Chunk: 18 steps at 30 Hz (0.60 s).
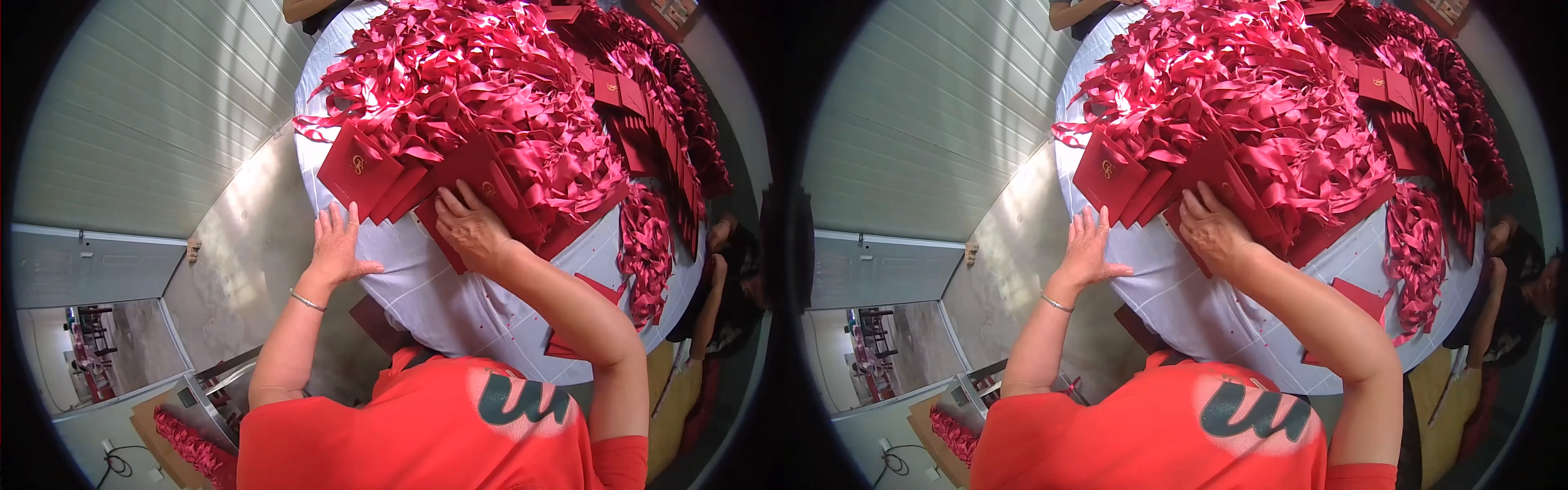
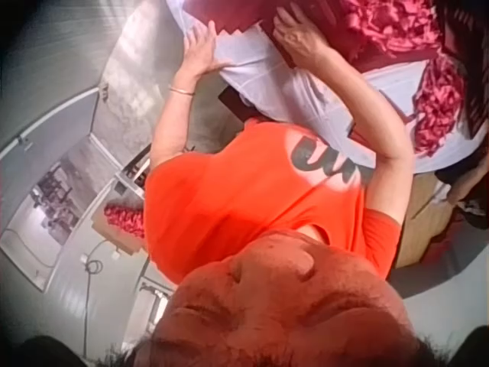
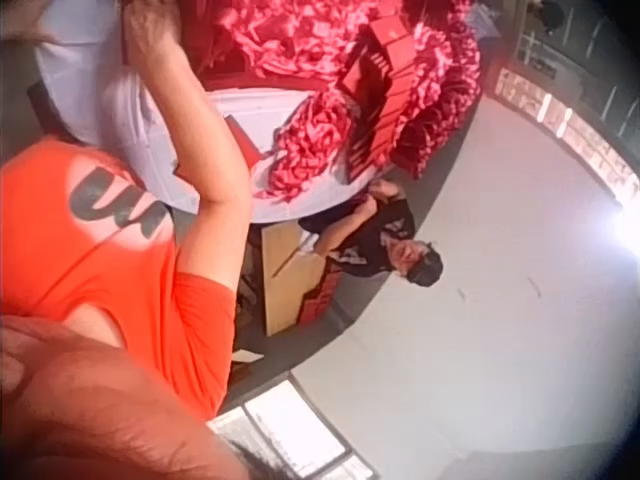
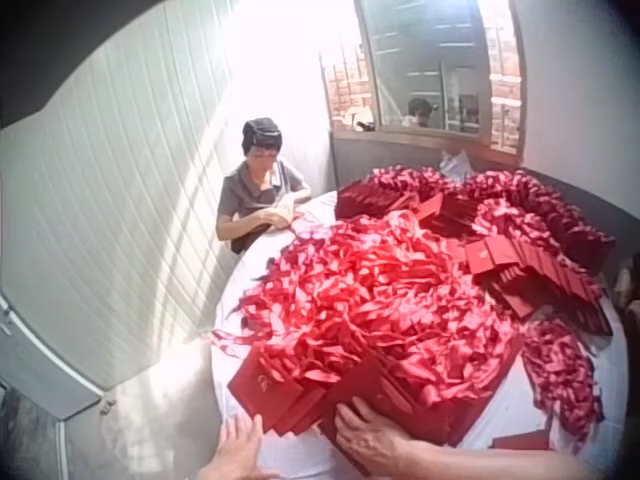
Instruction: The person assembles gift bags by attaching ribbon handles into the slots of the bags by hand and stacks the finished bags on the table.
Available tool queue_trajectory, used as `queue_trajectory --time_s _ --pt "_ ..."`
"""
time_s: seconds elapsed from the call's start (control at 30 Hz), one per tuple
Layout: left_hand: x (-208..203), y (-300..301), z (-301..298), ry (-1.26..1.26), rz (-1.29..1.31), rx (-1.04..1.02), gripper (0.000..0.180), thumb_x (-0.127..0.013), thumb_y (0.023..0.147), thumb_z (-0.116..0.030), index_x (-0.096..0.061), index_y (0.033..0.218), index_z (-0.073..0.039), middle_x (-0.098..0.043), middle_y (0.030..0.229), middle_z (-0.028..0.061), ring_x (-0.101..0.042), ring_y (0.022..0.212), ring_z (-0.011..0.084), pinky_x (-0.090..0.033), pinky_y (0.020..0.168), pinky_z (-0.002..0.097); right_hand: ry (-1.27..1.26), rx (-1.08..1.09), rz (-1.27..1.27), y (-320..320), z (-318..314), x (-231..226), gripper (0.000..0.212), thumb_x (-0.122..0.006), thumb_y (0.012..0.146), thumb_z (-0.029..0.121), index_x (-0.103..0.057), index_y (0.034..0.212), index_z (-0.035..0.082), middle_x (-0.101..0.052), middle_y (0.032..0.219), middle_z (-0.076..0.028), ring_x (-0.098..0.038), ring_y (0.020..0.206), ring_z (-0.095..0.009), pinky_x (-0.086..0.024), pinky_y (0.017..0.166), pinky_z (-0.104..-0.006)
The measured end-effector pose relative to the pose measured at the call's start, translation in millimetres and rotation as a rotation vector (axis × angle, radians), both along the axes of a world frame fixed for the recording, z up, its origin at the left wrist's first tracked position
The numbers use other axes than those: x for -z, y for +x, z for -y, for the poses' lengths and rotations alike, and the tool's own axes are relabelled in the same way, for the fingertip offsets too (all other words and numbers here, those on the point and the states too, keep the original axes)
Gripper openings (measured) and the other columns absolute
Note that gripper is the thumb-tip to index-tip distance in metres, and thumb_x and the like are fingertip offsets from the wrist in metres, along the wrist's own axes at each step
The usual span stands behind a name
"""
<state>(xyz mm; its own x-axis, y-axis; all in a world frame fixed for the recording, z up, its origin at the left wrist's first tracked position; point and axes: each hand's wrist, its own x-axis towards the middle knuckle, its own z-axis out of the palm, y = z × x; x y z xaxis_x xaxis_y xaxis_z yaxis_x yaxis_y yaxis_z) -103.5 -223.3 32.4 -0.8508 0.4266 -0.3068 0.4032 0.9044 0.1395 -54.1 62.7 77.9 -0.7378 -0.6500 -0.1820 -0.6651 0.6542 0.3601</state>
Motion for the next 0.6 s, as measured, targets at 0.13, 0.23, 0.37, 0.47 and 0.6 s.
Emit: queue_trajectory --time_s 0.13,0.23,0.37,0.47,0.6 --pt "-5 0 -1 0.030 0.046 -0.024 0.142 -0.088 0.055 -0.060 -0.008 0.159 -0.005 -0.010 0.163 0.0264 -0.012 0.145 0.0574 -0.019 0.117 0.0636 -0.219 0.095 0.120 -3 13 0 0.053 -0.066 0.080 0.027 -0.060 0.127 0.004 -0.048 0.146 -0.015 -0.034 0.144 -0.033 -0.016 0.122 -0.0554" --pt "-16 -1 -9 0.018 0.139 -0.089 0.141 -0.091 0.055 -0.055 -0.009 0.159 -0.009 -0.008 0.166 0.0158 -0.011 0.145 0.0584 -0.023 0.113 0.0691 -0.379 0.114 0.076 -13 41 -8 0.045 -0.060 0.083 0.018 -0.061 0.126 0.004 -0.049 0.144 -0.015 -0.042 0.138 -0.032 -0.024 0.119 -0.0520" --pt "-20 -2 -15 0.026 0.155 -0.076 0.137 -0.090 0.056 -0.055 -0.009 0.160 -0.015 -0.011 0.166 0.0121 -0.006 0.144 0.0610 -0.023 0.111 0.0721 -0.509 0.076 -0.126 -42 84 -2 0.045 -0.061 0.084 0.019 -0.061 0.126 0.005 -0.048 0.143 -0.014 -0.042 0.136 -0.031 -0.028 0.116 -0.0490" --pt "-21 -6 -12 -0.062 0.177 0.030 0.131 -0.084 0.061 -0.065 -0.013 0.159 -0.015 -0.015 0.165 0.0120 -0.001 0.143 0.0613 -0.015 0.114 0.0709 -0.507 0.043 0.030 -69 116 -6 0.047 -0.061 0.084 0.023 -0.062 0.127 0.005 -0.049 0.143 -0.012 -0.039 0.137 -0.030 -0.027 0.115 -0.0477" --pt "1 -5 0 0.179 0.098 0.059 0.127 -0.085 0.059 -0.063 -0.022 0.158 -0.018 -0.015 0.165 0.0158 -0.002 0.144 0.0602 -0.015 0.114 0.0712 -0.408 0.104 0.317 -97 137 8 0.053 -0.054 0.093 0.046 -0.064 0.129 0.008 -0.053 0.140 -0.011 -0.036 0.140 -0.029 -0.021 0.118 -0.0481"
